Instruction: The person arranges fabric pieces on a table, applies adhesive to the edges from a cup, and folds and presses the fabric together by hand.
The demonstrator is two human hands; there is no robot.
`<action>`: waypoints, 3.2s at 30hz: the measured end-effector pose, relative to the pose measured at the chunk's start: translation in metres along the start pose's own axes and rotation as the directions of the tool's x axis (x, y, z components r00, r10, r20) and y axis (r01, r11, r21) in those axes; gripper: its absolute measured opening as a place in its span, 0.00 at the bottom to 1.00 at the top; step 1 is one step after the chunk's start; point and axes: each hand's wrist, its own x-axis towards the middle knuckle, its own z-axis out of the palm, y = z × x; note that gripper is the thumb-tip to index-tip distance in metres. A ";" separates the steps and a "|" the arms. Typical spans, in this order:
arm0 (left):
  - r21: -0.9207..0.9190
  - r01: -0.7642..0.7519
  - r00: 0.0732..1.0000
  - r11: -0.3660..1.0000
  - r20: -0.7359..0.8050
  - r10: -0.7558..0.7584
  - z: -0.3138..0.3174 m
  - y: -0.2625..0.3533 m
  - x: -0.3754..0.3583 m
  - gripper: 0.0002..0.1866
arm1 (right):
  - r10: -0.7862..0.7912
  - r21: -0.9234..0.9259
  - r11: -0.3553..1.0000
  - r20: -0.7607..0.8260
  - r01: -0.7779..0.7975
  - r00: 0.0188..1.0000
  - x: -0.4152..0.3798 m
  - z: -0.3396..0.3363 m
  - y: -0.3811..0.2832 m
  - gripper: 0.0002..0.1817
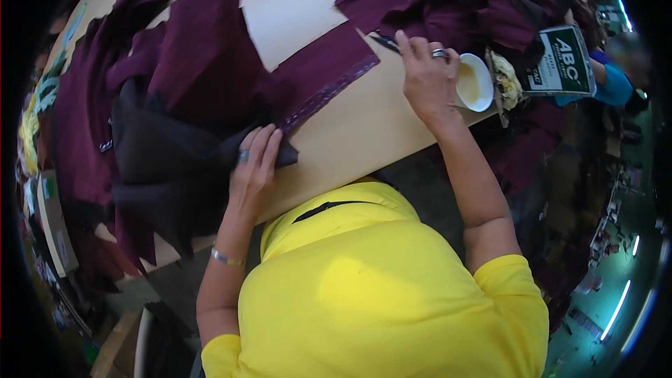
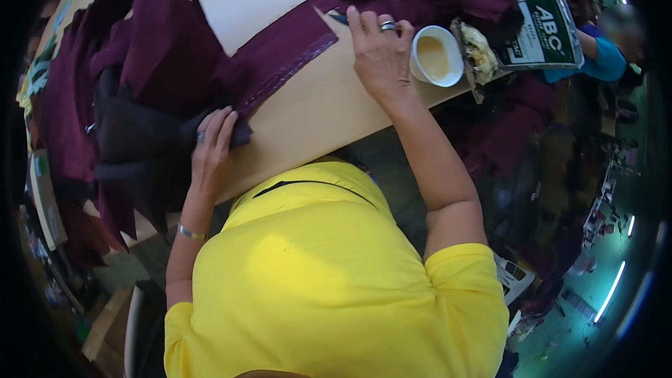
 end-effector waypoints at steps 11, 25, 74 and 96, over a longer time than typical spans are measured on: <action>0.229 0.134 0.987 0.964 0.062 -0.151 0.004 -0.012 -0.022 0.33 | 0.596 0.513 0.535 0.335 -0.672 0.730 -0.083 0.031 0.187 0.42; 0.108 0.229 0.964 0.967 0.111 -0.241 -0.002 -0.013 -0.019 0.37 | 0.441 0.413 0.812 0.028 -0.412 0.897 -0.066 -0.025 0.107 0.42; 0.669 0.284 0.957 0.687 -0.158 -0.242 -0.161 -0.115 0.011 0.26 | -0.169 0.974 0.185 0.166 -0.134 0.972 0.080 0.018 -0.105 0.43; -0.181 0.838 0.394 0.515 -0.452 -0.800 -0.091 -0.182 -0.087 0.14 | -0.221 0.986 -0.139 0.063 -0.095 0.973 0.100 -0.010 -0.183 0.54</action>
